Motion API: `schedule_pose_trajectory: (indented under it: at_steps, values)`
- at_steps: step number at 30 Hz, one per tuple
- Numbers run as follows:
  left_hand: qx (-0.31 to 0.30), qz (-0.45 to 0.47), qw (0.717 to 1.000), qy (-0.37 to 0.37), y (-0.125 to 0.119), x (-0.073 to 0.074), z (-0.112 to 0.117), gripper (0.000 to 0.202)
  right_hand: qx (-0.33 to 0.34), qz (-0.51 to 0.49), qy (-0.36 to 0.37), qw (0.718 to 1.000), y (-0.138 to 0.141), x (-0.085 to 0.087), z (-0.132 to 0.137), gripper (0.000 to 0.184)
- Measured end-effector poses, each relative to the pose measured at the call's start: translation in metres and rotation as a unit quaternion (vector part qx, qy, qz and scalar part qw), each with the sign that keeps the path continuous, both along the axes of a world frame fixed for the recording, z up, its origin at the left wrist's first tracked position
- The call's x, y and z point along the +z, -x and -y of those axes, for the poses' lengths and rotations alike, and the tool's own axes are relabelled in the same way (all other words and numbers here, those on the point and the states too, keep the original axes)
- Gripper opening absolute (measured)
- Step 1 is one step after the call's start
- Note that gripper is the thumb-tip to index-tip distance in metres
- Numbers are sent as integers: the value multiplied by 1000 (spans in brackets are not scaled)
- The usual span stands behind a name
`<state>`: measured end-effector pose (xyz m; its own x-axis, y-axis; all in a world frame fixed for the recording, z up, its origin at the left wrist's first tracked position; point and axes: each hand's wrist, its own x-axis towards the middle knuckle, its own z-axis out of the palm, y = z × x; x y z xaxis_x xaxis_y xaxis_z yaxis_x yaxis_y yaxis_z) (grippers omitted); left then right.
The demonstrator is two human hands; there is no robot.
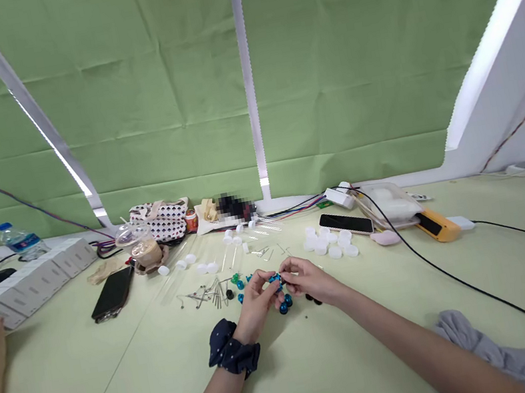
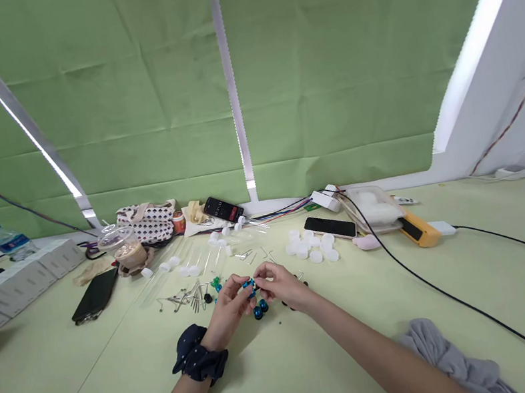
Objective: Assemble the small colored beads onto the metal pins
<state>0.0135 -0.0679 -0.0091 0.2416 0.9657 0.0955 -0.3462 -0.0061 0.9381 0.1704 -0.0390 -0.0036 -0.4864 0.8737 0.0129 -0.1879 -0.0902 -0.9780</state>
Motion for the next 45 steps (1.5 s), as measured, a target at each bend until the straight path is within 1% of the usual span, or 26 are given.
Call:
schedule_pose_trajectory:
  at_steps: [2,6,7,11,12,15,17,21,25,27,28,31,33,35,38,40,42,44,45]
  values:
    - [-2,2,1000,1,0,0,0,22,12,-13,-3,1000,-2,2,0,35]
    - [-9,3,1000,-1,0,0,0,22,16,-13,71,997,-3,4,0,36]
    - [-10,2,1000,0,0,0,0,22,18,-10,72,997,-3,4,0,37]
    - [-10,-2,1000,4,-1,1,1,22,34,-13,23,999,-4,3,-1,40]
    - [-11,-2,1000,5,-1,2,1,22,31,-16,27,999,-3,3,-1,40]
    - [-13,1,1000,10,0,3,1,23,13,-13,80,997,-1,1,-1,39]
    - [-10,3,1000,10,0,3,1,23,13,-3,97,995,0,1,-1,40]
    - [2,4,1000,9,2,5,0,24,22,-19,48,998,-3,6,1,37]
    - [-2,6,1000,16,1,6,1,27,16,-25,66,997,1,6,3,34]
    - [-1,8,1000,19,1,7,1,28,5,-14,58,998,4,4,3,33]
    - [1,8,1000,22,1,6,1,28,-2,-1,39,999,5,4,3,32]
    - [7,7,999,33,3,6,-1,28,-14,43,-49,998,5,8,5,29]
    - [15,13,999,35,5,7,-2,28,-14,57,-86,995,3,11,5,31]
    - [22,20,999,32,6,8,-1,28,-22,64,-82,994,2,11,4,33]
    - [28,18,999,26,6,10,0,29,-31,76,-27,996,3,3,1,37]
    - [35,3,999,12,7,11,-1,28,-16,69,12,997,4,-3,-2,38]
    - [59,-38,997,-20,11,9,-4,26,-15,52,34,998,3,-5,-4,37]
    - [109,-104,987,-61,19,7,-10,23,-42,59,37,997,-2,-4,-7,35]
    - [141,-143,976,-80,24,5,-13,21,-60,80,25,995,-7,-3,-9,33]
